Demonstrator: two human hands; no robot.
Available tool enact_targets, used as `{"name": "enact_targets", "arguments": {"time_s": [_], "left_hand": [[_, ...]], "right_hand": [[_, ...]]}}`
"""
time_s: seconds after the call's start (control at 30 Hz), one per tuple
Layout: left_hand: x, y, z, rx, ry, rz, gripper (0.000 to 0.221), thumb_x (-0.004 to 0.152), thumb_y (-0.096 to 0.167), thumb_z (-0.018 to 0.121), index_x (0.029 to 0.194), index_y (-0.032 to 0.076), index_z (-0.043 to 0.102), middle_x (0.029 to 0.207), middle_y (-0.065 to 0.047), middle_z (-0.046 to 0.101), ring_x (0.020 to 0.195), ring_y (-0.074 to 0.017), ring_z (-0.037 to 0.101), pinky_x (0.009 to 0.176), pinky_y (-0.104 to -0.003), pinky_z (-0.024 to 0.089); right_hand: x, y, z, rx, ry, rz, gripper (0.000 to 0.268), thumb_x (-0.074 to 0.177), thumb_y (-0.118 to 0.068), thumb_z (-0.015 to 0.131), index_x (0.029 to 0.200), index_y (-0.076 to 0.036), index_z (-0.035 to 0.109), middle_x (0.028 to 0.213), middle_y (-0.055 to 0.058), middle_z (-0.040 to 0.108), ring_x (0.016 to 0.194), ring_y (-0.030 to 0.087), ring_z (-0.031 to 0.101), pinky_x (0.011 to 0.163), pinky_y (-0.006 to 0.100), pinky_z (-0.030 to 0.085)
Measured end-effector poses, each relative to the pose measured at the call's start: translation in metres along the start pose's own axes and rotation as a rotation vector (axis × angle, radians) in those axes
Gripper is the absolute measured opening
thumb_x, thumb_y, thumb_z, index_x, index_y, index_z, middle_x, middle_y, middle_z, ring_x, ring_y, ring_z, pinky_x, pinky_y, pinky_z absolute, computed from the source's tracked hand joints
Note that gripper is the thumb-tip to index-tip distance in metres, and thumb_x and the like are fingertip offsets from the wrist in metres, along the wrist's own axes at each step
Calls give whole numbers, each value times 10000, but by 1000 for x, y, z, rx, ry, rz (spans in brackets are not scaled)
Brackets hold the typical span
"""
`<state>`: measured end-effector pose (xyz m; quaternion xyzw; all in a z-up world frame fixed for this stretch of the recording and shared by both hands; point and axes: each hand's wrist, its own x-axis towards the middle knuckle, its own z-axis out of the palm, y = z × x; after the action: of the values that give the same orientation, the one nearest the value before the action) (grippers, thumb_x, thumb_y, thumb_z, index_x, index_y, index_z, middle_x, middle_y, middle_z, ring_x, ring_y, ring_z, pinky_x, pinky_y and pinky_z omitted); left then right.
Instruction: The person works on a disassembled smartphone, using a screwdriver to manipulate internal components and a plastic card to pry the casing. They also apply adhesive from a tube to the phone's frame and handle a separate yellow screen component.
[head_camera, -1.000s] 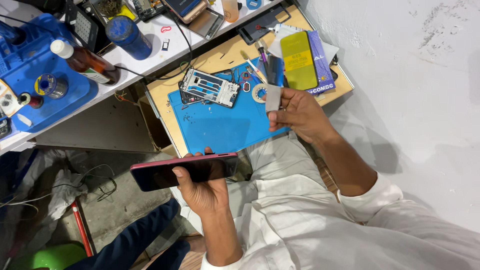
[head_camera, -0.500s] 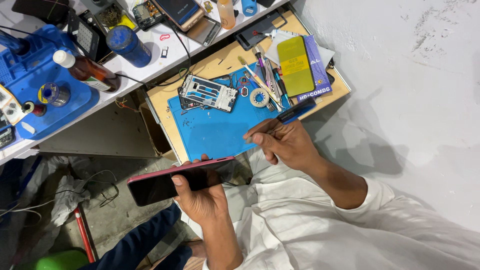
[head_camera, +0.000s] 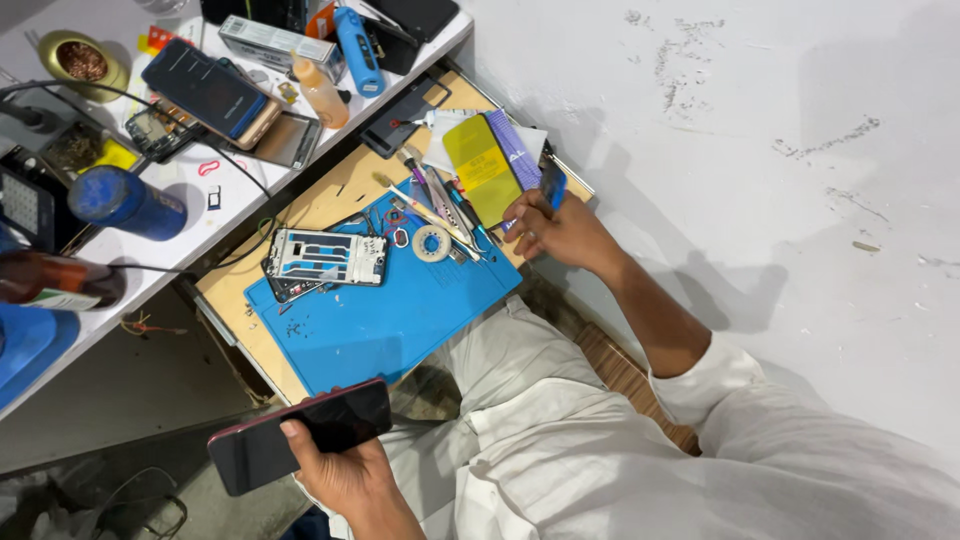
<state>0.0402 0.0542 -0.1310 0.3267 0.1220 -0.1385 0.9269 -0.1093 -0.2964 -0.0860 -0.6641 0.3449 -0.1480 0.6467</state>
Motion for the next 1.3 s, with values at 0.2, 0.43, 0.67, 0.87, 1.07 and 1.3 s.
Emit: {"name": "enact_targets", "arguments": {"time_s": [0.2, 0.43, 0.67, 0.87, 1.07, 1.3], "left_hand": [[35, -29, 17, 80, -48, -131, 623, 915, 278, 791, 1407, 6, 523, 1373, -127, 623, 1227, -264, 648, 1060, -526, 561], [43, -36, 23, 110, -19, -188, 644, 883, 296, 776, 1398, 11, 516, 1327, -159, 622, 1194, -292, 672, 968, -555, 606], [38, -40, 14, 121, -38, -95, 529, 933, 216, 782, 1342, -42, 565, 1287, -164, 673, 1145, -268, 699, 990, -492, 589], [36, -39, 12, 120, -58, -82, 528, 937, 205, 788, 1349, -40, 565, 1309, -174, 663, 1145, -264, 698, 986, -478, 574], [37, -40, 11, 108, -54, -93, 541, 936, 204, 787, 1350, -58, 558, 1304, -190, 663, 1136, -299, 701, 1000, -505, 590], [37, -44, 10, 110, -160, -89, 511, 972, 195, 739, 1391, -25, 545, 1297, -171, 658, 1131, -299, 686, 1007, -514, 592]], "right_hand": [[29, -41, 14, -609, 27, 261, 510, 1033, -455, 531, 925, 20, 683, 602, 94, 693, 512, 191, 700, 519, 321, 584], [46, -56, 22, -895, 14, 289, 549, 1045, -438, 442, 855, -34, 759, 626, 20, 725, 547, 149, 706, 611, 354, 586], [56, -65, 27, -962, -30, 325, 431, 1018, -393, 520, 912, -22, 711, 611, 7, 716, 547, 157, 720, 598, 366, 608], [61, -53, 28, -1060, 86, 168, 430, 940, -417, 674, 951, 5, 758, 815, 156, 715, 750, 309, 716, 682, 450, 574], [39, -31, 23, -970, 297, -28, 398, 877, -404, 738, 1065, -54, 725, 815, 180, 738, 767, 352, 725, 677, 485, 563], [17, -10, 6, -888, 413, -49, 369, 882, -389, 732, 1135, -121, 716, 838, 109, 760, 814, 310, 735, 733, 463, 570]]}}
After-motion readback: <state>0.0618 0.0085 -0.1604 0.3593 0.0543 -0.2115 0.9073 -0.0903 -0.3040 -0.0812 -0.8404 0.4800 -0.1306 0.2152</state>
